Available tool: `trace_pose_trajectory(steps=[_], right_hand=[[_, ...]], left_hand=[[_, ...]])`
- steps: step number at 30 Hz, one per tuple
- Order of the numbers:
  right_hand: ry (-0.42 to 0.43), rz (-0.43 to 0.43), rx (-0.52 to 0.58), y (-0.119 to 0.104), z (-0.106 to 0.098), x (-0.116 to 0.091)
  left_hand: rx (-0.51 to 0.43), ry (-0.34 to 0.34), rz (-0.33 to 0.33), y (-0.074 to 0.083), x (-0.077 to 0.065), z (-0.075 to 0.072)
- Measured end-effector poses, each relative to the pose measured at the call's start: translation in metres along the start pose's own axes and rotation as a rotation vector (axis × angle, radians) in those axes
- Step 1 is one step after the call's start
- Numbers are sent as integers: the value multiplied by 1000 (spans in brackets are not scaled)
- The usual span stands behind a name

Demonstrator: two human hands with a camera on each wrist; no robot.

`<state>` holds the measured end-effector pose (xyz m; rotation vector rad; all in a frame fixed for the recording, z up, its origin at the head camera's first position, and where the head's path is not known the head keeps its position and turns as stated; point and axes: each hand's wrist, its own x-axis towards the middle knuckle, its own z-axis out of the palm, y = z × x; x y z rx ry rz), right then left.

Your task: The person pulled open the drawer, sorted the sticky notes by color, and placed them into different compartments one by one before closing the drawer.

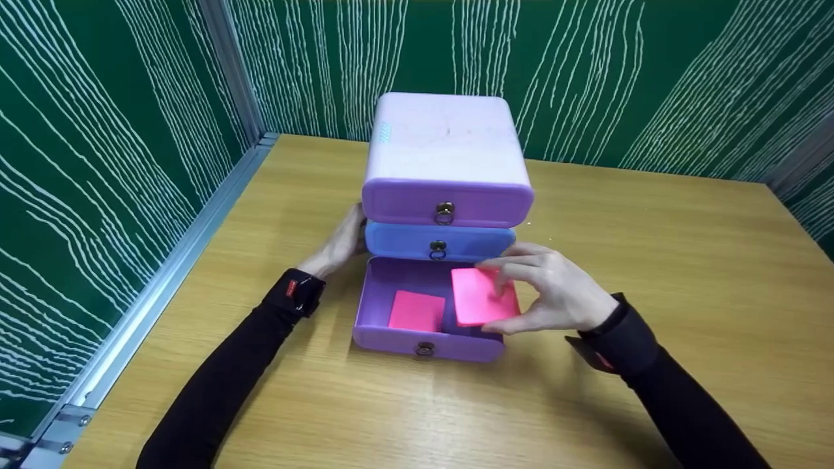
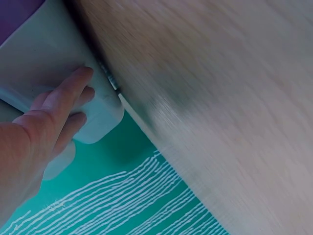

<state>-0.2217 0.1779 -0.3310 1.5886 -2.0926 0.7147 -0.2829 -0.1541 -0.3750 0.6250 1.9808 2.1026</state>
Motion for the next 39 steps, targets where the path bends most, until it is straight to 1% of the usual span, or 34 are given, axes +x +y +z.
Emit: trace_pose_trajectory(steps=[2,6,9,13,16,20,24,27,30,33,35,39], right_hand=[[-12,-8,-1,-1,6,4],[-49,5,-21,-3,16,10],[-57,3,-33,-5,21,13],[-61,-2,-44,-5,25,15],[-79,18,-67,-5,26,14],[-123,61,-102,-4,26,12],[-145,85,-120,-3,23,11],[-137,95,-115,-3,21,11],[-127,85,-110,-4,19,12],[-121,59,-106,-4,19,13],[-118,40,-102,-3,19,12],[-108,6,-105,-2,15,14]], left_hand=[[1,-13,8,0,0,0],[16,-27,22,-2,0,-1],[31,-24,13,-3,-1,-2],[54,-11,-18,-4,-2,-2],[57,6,-43,-3,-2,-1],[62,28,-59,-1,-3,-1],[45,37,-56,-1,-3,0],[24,21,-32,-2,-2,-1],[28,-3,0,-3,-2,-2],[62,-18,25,-3,-3,-2],[75,-24,30,-3,-3,-3],[78,-18,6,-2,-2,-2]])
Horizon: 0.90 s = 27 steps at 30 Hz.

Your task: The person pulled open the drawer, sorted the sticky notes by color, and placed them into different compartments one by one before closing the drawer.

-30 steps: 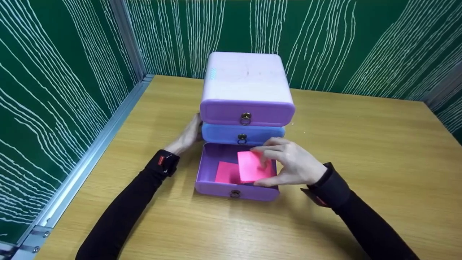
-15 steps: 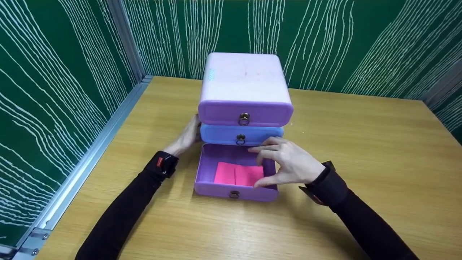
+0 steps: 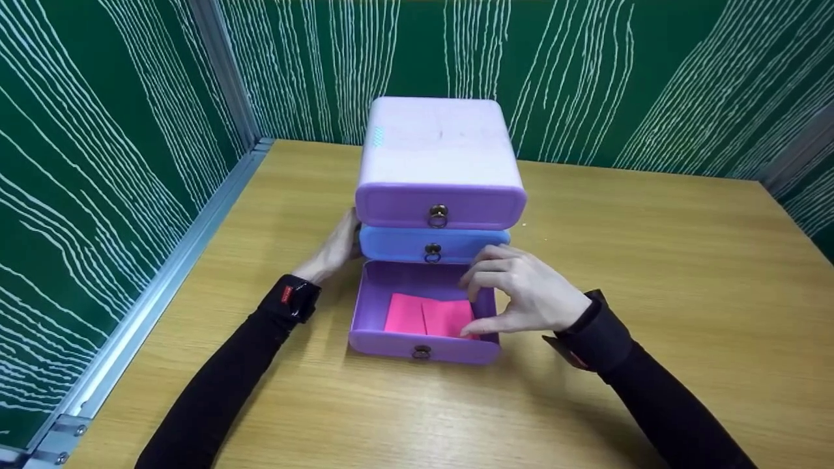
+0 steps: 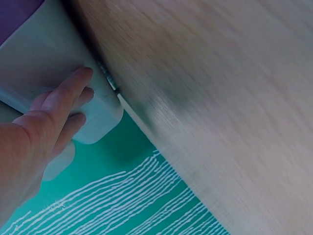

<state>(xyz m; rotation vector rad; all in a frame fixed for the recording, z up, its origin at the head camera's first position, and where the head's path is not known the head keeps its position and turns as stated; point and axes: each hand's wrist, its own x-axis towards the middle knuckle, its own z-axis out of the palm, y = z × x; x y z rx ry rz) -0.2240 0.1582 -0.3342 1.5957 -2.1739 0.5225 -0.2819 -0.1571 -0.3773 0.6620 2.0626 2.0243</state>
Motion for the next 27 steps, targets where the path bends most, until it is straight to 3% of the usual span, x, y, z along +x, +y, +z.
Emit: trace_pose_trajectory(steps=[13,27], right_hand=[[-19,32,26,1,-18,-11],[-99,36,-56,1,-6,-17]], left_hand=[[6,38,-72,-1,-2,0],[7,35,-56,2,-1,0]])
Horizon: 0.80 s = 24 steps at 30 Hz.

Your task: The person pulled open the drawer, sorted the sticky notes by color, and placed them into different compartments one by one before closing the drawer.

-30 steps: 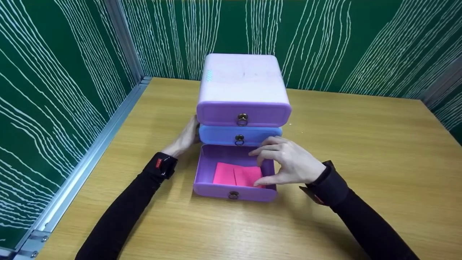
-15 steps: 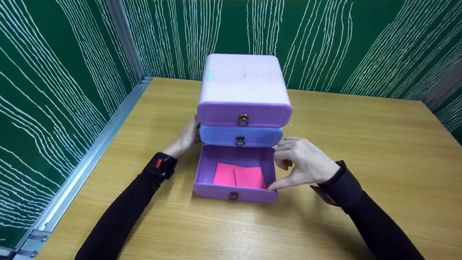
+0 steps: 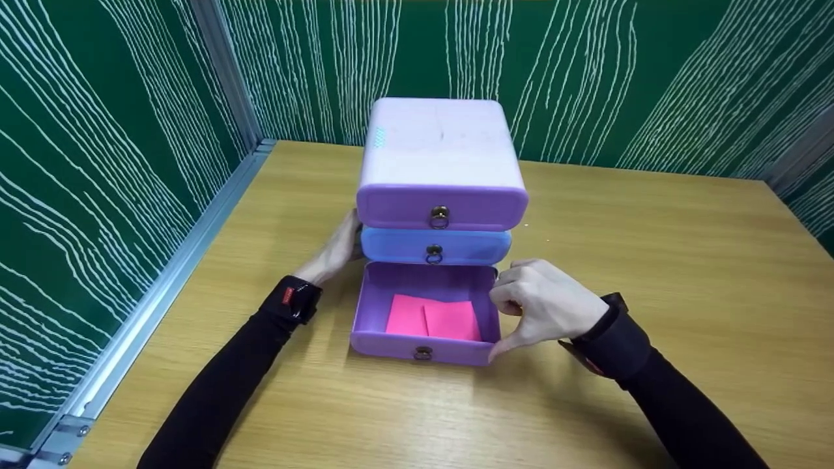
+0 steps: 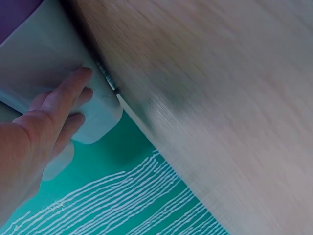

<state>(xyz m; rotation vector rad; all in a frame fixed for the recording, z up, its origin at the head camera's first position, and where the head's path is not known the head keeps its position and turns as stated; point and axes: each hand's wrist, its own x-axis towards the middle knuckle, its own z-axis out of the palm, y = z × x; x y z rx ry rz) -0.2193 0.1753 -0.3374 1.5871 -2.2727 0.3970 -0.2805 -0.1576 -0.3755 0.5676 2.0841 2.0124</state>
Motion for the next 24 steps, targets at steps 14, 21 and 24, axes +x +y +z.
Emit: trace_pose_trajectory(steps=[14,21,24], right_hand=[[-59,160,6,14,-1,-6],[-12,185,5,27,2,-11],[12,191,-6,32,3,-13]], left_hand=[[-19,-16,63,-3,0,2],[-4,-10,60,-4,-2,1],[-8,-16,67,-4,-1,1]])
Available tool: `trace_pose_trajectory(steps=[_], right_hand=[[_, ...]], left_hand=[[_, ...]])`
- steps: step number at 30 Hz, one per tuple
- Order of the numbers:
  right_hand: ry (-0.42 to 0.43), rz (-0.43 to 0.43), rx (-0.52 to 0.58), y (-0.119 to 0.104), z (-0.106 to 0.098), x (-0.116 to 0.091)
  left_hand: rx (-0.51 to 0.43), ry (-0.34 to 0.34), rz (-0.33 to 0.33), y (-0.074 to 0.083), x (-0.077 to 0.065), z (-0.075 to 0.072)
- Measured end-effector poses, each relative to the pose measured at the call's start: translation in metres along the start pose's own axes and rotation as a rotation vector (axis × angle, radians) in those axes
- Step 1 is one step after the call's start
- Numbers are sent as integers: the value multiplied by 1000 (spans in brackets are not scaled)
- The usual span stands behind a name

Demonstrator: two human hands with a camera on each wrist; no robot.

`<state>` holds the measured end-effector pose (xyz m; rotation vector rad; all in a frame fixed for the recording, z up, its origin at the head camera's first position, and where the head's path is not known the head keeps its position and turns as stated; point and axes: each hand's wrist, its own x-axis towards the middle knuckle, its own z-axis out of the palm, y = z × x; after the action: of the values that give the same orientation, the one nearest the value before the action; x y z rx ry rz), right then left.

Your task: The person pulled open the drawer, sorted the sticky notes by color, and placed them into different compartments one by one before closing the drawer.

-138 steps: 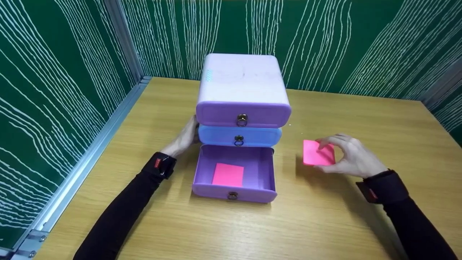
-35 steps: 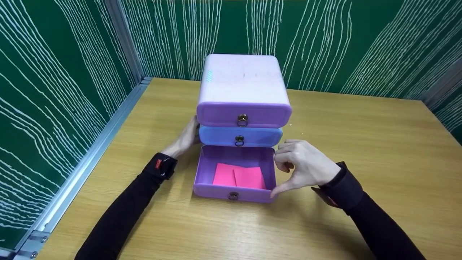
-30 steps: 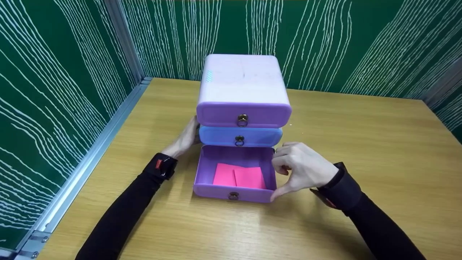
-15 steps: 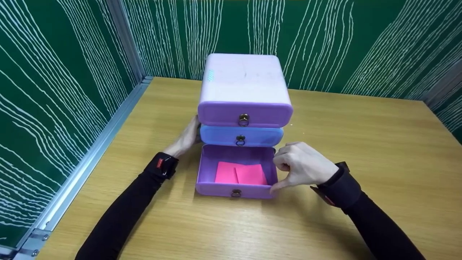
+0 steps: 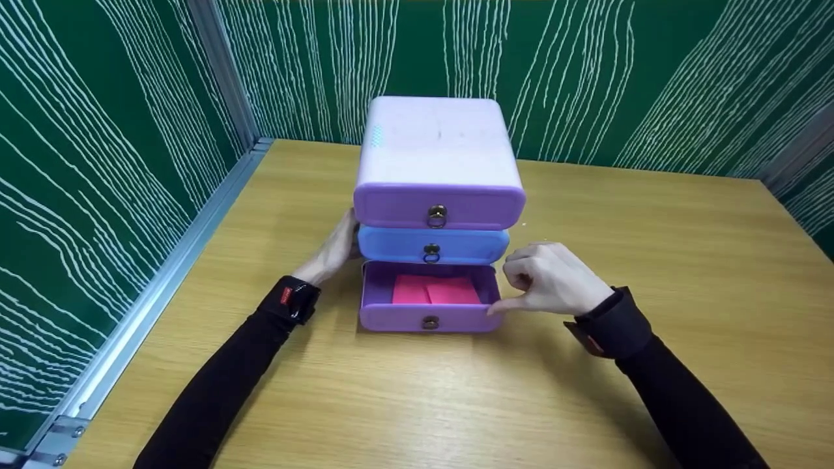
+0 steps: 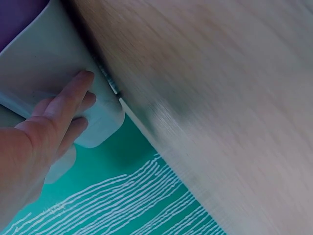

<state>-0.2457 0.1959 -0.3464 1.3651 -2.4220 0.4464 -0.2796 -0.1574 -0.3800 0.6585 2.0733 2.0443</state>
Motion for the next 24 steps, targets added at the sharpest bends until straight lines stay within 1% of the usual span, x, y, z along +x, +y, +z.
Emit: trace_pose_trajectory(steps=[6,9,12,16,22,24], right_hand=[[16,29,-1,5,3,-1],[58,39,-28,8,6,-2],[113,65,-57,11,12,-3],[180,122,-83,16,23,-3],[304,182,-138,16,35,-1],[337,203,-168,15,37,0]], left_hand=[[1,28,-42,2,0,2],[5,37,-62,4,-1,2],[3,30,-72,4,-1,2],[12,17,-51,2,0,2],[33,28,-9,-1,0,2],[38,34,-20,0,0,2]])
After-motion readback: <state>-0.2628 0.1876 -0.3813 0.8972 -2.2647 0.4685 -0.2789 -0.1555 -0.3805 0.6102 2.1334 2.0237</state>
